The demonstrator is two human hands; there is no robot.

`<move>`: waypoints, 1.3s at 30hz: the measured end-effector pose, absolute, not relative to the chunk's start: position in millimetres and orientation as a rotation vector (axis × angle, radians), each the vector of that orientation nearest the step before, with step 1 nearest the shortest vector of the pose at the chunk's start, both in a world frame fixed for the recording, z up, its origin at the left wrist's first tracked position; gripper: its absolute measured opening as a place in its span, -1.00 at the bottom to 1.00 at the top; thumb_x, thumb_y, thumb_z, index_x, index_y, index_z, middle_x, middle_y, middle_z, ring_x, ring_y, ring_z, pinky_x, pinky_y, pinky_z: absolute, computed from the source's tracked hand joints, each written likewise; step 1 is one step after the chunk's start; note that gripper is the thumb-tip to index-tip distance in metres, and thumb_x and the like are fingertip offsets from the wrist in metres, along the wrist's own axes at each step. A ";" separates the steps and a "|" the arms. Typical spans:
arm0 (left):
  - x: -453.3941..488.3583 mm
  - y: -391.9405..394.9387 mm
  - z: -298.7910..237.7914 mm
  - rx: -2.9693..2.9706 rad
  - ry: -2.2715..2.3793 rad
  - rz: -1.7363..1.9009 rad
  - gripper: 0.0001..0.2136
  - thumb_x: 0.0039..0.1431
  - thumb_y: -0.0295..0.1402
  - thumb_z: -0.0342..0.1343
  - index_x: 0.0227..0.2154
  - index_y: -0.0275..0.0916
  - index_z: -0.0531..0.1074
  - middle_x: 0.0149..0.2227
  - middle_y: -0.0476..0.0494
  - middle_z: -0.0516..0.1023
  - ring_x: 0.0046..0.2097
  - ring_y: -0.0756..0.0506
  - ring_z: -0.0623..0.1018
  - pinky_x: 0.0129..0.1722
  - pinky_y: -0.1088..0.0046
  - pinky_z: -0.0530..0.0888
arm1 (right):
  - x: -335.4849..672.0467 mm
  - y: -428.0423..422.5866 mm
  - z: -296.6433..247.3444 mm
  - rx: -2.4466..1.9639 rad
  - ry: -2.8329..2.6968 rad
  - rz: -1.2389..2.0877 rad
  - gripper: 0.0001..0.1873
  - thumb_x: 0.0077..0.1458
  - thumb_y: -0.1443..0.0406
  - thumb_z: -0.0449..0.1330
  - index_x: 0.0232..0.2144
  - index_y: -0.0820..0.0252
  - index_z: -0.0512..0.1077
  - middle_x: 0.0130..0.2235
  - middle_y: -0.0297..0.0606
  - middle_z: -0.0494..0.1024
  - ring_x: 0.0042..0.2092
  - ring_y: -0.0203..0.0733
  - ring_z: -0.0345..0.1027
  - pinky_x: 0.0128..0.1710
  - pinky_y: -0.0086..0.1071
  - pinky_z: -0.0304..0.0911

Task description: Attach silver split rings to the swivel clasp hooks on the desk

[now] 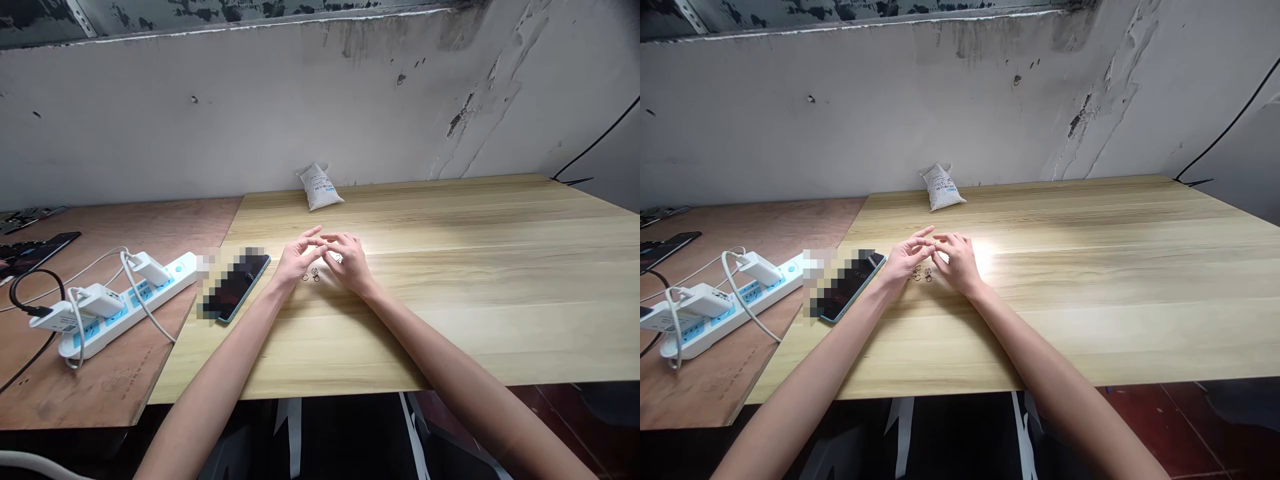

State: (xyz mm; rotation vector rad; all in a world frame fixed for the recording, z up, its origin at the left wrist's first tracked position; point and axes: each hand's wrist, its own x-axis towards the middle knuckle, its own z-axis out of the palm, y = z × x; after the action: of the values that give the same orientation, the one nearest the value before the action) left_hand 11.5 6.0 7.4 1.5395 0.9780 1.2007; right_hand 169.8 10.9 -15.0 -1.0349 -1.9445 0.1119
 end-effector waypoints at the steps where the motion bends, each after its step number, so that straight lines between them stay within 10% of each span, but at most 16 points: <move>1: 12.0 5.9 7.6 1.522 0.971 1.210 -0.84 0.09 -0.24 0.28 -0.33 -0.20 0.56 0.27 -0.17 0.30 0.25 -0.24 0.36 0.23 0.17 0.32 | 169.0 10.3 -14.7 -1.036 -1.954 0.109 -0.82 0.24 0.28 0.13 -0.25 0.03 0.56 -0.05 -0.23 0.57 -0.03 -0.07 0.40 -0.02 -0.13 0.15; 23: 0.5 13.9 -0.7 1.557 1.105 1.180 -0.75 0.02 -0.20 0.32 -0.22 -0.13 0.59 0.17 -0.18 0.43 0.17 -0.25 0.45 0.16 0.08 0.35 | 180.5 10.1 -8.1 -1.015 -2.186 -0.142 -0.69 0.34 0.21 0.00 -0.25 0.03 0.55 0.04 -0.25 0.52 -0.04 -0.10 0.33 0.09 -0.10 0.07; 39: -10.9 14.8 2.9 1.460 1.063 1.019 -0.75 -0.15 -0.21 0.43 -0.39 -0.17 0.59 0.20 -0.22 0.40 0.24 -0.29 0.37 0.22 0.05 0.30 | 182.8 8.7 -4.7 -0.937 -2.320 -0.399 -0.82 0.27 0.28 0.11 -0.22 0.02 0.53 0.31 -0.27 0.23 0.39 0.04 -0.11 0.34 0.21 -0.23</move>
State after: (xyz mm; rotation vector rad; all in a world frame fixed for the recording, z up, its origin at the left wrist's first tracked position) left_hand -10.9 14.8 2.9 1.4603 1.0632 1.0190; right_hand 182.8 8.7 -4.7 -0.9365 -2.3198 -0.3989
